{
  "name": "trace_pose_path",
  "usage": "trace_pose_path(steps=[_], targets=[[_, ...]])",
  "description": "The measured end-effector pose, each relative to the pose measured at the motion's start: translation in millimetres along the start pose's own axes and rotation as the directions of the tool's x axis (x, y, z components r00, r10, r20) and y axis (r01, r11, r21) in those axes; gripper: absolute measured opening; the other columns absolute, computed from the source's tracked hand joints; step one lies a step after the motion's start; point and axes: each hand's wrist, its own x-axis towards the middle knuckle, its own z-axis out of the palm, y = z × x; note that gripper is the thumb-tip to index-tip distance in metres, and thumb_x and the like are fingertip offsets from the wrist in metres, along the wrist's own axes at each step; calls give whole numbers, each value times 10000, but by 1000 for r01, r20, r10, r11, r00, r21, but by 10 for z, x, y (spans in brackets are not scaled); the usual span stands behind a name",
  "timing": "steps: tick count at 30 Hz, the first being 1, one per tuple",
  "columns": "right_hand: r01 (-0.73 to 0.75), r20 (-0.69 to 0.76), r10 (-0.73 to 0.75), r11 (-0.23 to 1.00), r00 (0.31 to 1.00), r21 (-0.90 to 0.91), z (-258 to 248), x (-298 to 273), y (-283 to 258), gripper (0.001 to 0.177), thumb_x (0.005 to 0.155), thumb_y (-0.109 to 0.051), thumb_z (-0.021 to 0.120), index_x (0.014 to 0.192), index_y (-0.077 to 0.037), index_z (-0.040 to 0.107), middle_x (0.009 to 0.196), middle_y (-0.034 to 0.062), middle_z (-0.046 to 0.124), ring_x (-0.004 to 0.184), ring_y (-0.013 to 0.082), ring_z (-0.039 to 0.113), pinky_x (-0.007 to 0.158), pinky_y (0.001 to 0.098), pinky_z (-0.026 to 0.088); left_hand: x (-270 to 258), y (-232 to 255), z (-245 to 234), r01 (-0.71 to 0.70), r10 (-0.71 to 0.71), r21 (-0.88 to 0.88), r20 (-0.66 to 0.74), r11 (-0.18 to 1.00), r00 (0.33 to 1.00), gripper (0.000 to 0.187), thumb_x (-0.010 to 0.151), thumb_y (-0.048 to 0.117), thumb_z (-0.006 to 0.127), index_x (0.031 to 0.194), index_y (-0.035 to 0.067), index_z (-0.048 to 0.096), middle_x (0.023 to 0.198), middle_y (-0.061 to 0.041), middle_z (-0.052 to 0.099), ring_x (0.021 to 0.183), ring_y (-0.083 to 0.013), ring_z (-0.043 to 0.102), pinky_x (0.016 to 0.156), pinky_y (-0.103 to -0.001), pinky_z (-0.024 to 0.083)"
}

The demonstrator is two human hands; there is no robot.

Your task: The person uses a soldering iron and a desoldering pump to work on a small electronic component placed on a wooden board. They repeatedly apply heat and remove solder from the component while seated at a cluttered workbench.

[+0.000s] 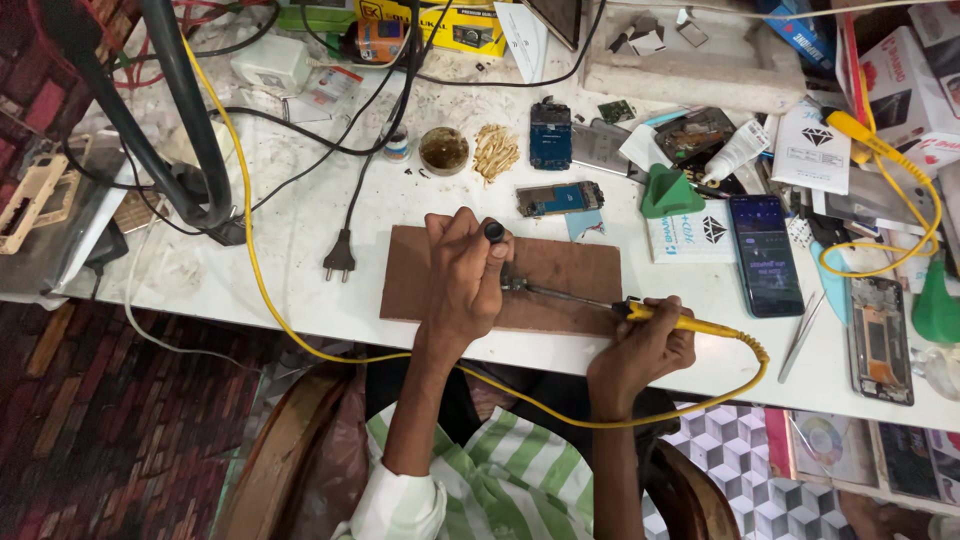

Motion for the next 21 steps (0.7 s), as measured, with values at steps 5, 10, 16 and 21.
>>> trace_pose_path(steps=[5,10,16,21], targets=[[-21,-17,21,1000,1000,-5,15,9,1,326,1082,-217,592,805,-49,559,634,10,521,462,60,400,433,212,303,14,4,-10,-19,19,5,-2,1000,1000,273,1072,158,441,847,56,557,793,-10,623,787,-203,491,900,-404,319],[-1,0,1,1000,1000,-21,12,-3,-5,355,1088,-217,589,782,-40,558,609,20,509,452,71,397,435,220,307,19,4,-26,-18,18,5,2,1000,1000,277,1078,157,446,841,57,549,795,-1,627,782,-206,493,890,-397,324],[51,51,-49,998,997,-42,38,-15,-30,341,1093,-206,577,795,-42,549,625,18,518,457,76,403,443,230,315,27,6,-22,-23,23,13,-2,1000,1000,286,1083,170,443,844,60,556,786,-5,617,782,-206,497,882,-399,326],[34,30,-33,999,999,-31,41,-40,-55,338,1096,-205,590,806,-34,562,653,25,542,497,81,436,470,228,334,13,-1,-14,-9,9,4,5,1000,1000,307,1092,177,426,841,63,561,771,-2,609,775,-203,494,883,-396,325]])
